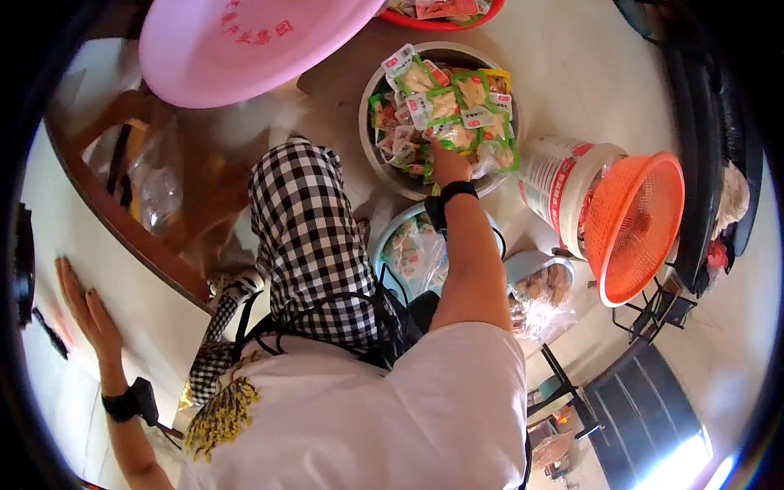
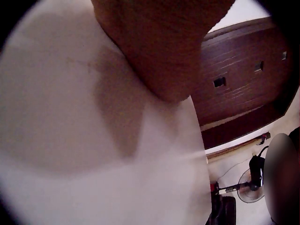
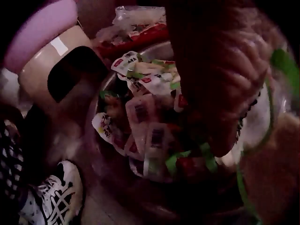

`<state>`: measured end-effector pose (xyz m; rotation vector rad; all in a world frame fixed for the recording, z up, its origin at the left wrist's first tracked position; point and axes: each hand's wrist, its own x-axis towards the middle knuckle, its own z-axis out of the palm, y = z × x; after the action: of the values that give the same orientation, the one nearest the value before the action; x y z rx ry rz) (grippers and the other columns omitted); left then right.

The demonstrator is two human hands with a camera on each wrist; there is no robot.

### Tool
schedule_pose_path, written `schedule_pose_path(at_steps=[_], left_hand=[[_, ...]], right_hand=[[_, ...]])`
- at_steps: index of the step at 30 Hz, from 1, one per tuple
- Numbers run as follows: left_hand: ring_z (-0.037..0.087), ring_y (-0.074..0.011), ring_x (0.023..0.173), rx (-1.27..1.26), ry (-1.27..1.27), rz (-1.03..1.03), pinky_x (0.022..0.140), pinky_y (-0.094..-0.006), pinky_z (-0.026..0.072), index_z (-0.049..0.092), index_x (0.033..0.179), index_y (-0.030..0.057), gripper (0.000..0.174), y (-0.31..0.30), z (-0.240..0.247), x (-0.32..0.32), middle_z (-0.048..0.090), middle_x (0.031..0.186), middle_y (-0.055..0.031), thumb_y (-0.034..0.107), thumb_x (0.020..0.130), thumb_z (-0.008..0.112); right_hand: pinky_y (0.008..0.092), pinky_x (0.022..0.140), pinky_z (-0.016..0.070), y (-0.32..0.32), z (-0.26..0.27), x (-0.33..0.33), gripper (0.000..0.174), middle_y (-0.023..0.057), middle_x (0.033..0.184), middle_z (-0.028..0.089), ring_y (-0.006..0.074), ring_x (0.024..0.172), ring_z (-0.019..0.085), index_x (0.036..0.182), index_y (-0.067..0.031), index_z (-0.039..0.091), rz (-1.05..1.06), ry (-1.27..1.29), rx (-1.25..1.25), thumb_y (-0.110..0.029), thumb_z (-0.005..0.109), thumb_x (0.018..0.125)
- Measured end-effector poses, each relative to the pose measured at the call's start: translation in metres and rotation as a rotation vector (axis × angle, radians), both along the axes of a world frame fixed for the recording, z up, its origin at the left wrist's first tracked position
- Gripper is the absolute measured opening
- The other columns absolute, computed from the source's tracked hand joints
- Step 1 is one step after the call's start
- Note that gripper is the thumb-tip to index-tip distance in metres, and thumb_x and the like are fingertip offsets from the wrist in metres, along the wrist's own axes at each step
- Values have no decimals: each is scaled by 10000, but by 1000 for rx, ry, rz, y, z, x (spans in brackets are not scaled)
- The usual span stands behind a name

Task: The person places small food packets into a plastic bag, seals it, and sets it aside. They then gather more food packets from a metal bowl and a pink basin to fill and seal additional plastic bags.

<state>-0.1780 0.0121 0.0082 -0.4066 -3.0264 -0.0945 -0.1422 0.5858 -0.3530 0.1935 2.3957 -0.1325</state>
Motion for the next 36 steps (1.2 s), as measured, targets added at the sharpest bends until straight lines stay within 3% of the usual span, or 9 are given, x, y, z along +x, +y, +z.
schedule_pose_path(at_steps=[3, 14, 18, 20, 22, 25, 30, 33, 36], left_hand=[[267, -338, 1376, 7, 7, 19, 1129, -423, 199, 317, 1421, 7, 522, 1, -1, -1, 285, 1481, -196, 199, 936, 347], [276, -318, 1377, -110, 119, -5, 1118, -436, 211, 353, 1424, 78, 516, -21, -15, -2, 315, 1484, -149, 220, 930, 410], [275, -321, 1376, -111, 158, 43, 1113, -455, 208, 357, 1428, 110, 533, -9, -14, -4, 310, 1486, -149, 245, 921, 453], [267, -317, 1377, -140, 158, 89, 1118, -457, 182, 366, 1424, 111, 546, -6, -14, 0, 309, 1484, -156, 246, 908, 486], [242, -292, 1394, -125, 137, 157, 1124, -440, 177, 350, 1436, 127, 565, 2, -9, 1, 295, 1498, -131, 204, 896, 498], [247, -300, 1389, -130, 138, 192, 1121, -446, 170, 355, 1427, 94, 567, 10, -5, 0, 293, 1494, -146, 271, 905, 491], [253, -313, 1383, -53, 132, 237, 1117, -473, 164, 396, 1400, 97, 573, 17, 4, -1, 317, 1476, -162, 337, 892, 509], [252, -309, 1385, -42, 88, 270, 1110, -491, 169, 397, 1401, 110, 576, 19, 6, 0, 322, 1475, -159, 356, 892, 502], [246, -308, 1388, -41, 115, 234, 1104, -508, 167, 392, 1405, 114, 577, 15, -3, 0, 321, 1475, -160, 352, 891, 501]], right_hand=[[466, 728, 501, -3, -12, -5, 282, 176, 923, 662, 357, 883, 639, 1130, -169, 561, -47, 10, 97, -138, 535, 851], [466, 700, 495, 59, 67, -10, 281, 215, 928, 648, 399, 862, 621, 1105, -101, 573, -173, 474, -192, -217, 583, 849], [351, 768, 491, 58, 153, -43, 312, 129, 956, 655, 274, 882, 635, 1153, -56, 555, -581, 653, -664, -189, 604, 875], [312, 790, 485, 7, 238, -72, 306, 60, 1021, 623, 197, 887, 614, 1175, -43, 548, -1040, 624, -1001, -178, 584, 903], [307, 757, 516, -16, 267, -97, 283, 40, 997, 624, 153, 869, 615, 1170, -70, 562, -616, 895, -925, -235, 517, 944], [309, 774, 533, -89, 354, -130, 325, 50, 1020, 621, 157, 922, 610, 1211, -80, 539, -817, 666, -1367, -289, 474, 970], [303, 585, 520, -157, 284, -231, 129, 25, 893, 627, 138, 737, 611, 1009, -83, 596, -435, 1152, -1474, -167, 532, 935], [306, 593, 502, -191, 243, -256, 144, 32, 904, 624, 135, 747, 602, 1007, -51, 571, -706, 773, -1610, -165, 526, 931], [379, 709, 501, -212, 190, -257, 279, 109, 968, 613, 228, 857, 603, 1159, -58, 479, -607, 879, -986, -183, 535, 917]])
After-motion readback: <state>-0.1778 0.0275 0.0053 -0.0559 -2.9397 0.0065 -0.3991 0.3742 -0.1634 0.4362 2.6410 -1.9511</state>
